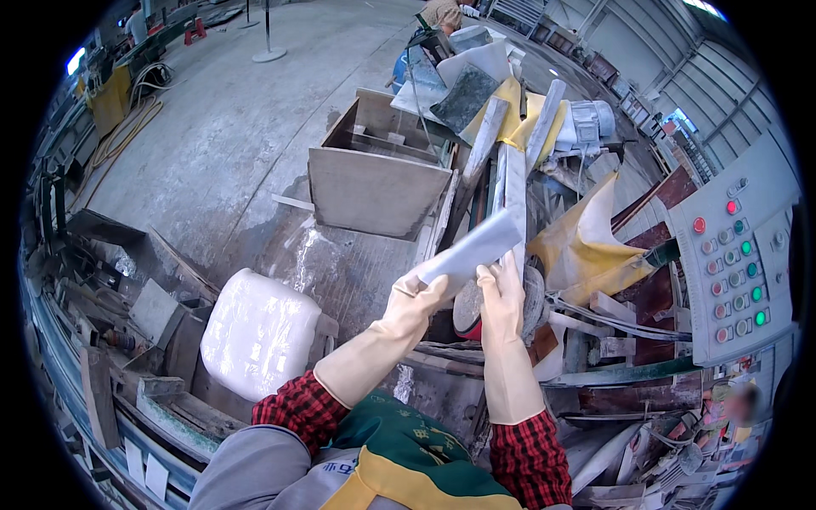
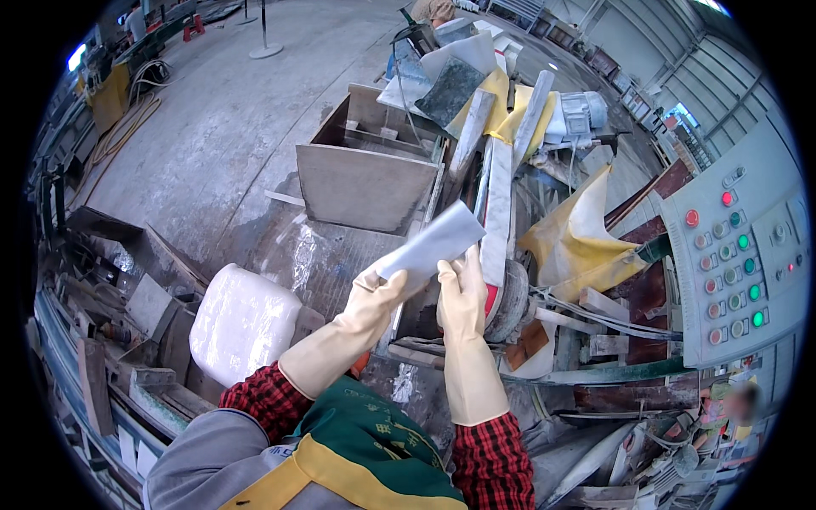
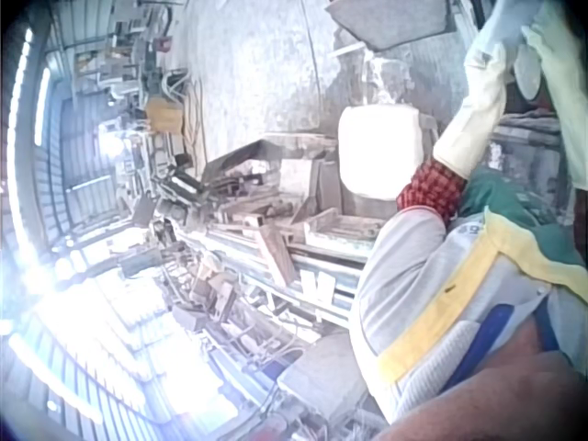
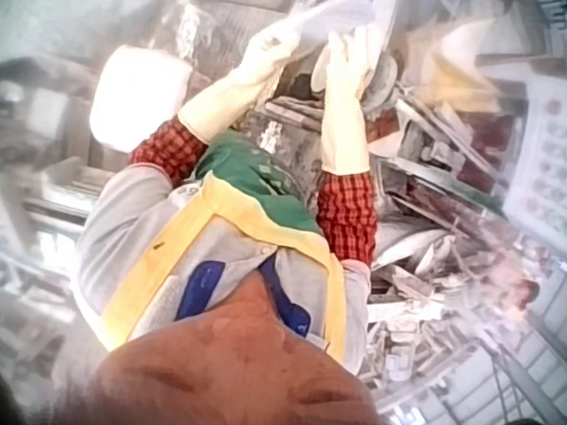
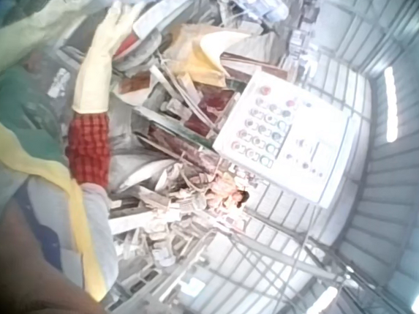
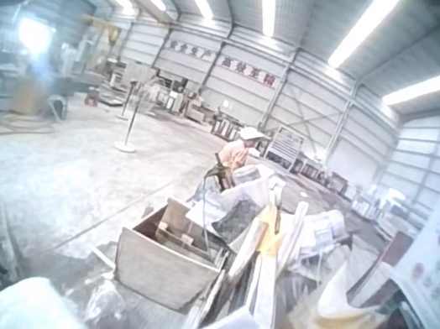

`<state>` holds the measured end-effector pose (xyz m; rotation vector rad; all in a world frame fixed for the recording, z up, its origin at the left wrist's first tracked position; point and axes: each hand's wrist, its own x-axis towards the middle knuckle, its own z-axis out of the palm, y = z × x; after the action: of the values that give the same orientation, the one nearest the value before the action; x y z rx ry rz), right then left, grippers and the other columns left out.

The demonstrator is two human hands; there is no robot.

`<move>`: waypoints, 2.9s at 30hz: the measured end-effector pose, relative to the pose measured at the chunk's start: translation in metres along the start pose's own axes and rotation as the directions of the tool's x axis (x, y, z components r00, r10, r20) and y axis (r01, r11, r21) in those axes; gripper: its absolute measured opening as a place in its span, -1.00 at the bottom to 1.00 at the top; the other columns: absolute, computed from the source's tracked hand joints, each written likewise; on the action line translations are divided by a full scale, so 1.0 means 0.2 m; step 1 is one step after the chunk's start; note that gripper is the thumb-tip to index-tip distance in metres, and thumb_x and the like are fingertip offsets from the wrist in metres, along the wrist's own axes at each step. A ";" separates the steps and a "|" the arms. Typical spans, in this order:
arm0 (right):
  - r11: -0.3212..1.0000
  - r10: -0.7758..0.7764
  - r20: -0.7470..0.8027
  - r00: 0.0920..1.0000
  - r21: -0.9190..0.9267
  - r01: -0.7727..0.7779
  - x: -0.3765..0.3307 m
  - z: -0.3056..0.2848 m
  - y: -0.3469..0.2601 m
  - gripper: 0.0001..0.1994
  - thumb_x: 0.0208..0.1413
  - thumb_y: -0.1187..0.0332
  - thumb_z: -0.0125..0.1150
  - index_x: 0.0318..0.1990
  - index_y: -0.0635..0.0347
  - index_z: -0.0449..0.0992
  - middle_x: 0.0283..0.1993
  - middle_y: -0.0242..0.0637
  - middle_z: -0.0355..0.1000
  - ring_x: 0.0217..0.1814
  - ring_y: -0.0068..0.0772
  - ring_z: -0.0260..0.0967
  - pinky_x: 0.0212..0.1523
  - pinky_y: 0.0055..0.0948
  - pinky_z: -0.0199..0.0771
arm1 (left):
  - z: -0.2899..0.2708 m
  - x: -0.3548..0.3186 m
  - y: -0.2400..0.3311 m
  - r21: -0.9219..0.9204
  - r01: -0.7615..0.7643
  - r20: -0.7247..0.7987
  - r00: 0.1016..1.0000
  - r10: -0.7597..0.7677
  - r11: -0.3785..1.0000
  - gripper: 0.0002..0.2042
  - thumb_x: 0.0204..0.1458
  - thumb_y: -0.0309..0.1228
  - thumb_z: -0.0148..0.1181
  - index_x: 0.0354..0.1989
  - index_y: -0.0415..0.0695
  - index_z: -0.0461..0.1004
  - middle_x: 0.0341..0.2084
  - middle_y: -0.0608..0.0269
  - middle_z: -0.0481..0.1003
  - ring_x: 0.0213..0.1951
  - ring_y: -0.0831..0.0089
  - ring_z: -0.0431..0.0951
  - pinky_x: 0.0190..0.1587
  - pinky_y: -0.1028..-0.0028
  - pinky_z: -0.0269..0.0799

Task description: The person repeatedly picks up small white rectangular pieces from a conveyor belt, briefly inspects them, and places them into a hopper or chute. The worker wears gloves and an apron and stands at a processing station in a factory.

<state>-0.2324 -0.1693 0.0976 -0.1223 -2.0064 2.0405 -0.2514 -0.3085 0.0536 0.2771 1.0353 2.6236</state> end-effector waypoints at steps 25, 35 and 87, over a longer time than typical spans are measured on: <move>0.882 0.115 0.093 0.989 0.449 -0.145 0.00 -0.03 0.02 -0.48 0.18 0.58 -0.08 0.32 0.34 0.08 0.26 -0.15 0.21 0.31 -0.30 0.18 0.30 -0.33 0.15 | -0.10 -0.03 0.03 -0.200 0.266 -0.024 0.961 -0.276 0.943 -0.48 0.21 -0.27 0.05 0.28 -0.24 0.16 0.10 0.04 0.38 0.08 0.33 0.45 0.15 0.35 0.37; 0.987 -0.087 0.158 0.984 0.150 0.063 0.15 0.07 0.06 -0.44 0.05 0.70 -0.02 0.27 0.38 0.13 0.16 -0.18 0.28 0.18 -0.38 0.28 0.19 -0.42 0.26 | -0.17 0.01 0.00 -0.014 0.160 -0.099 0.982 -0.161 0.987 -0.47 0.08 -0.31 0.26 0.20 -0.23 0.27 -0.15 0.30 0.50 -0.06 0.49 0.51 0.06 0.41 0.44; 0.890 -0.068 -0.319 0.945 -0.447 -0.086 -0.08 -0.69 0.45 -0.23 -0.15 0.25 0.42 0.24 0.30 0.21 0.02 0.09 0.42 0.07 0.09 0.39 0.05 -0.21 0.39 | 0.00 0.11 -0.41 0.910 0.310 -0.187 0.899 -0.397 0.275 -0.02 -0.25 -0.25 0.44 0.35 -0.30 -0.02 0.18 -0.21 0.21 0.24 0.15 0.24 0.25 0.32 0.17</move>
<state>-0.1949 -0.0400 0.0014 -0.5290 -2.2154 1.3924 -0.2553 -0.2442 -0.0013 0.3159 2.1812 1.3096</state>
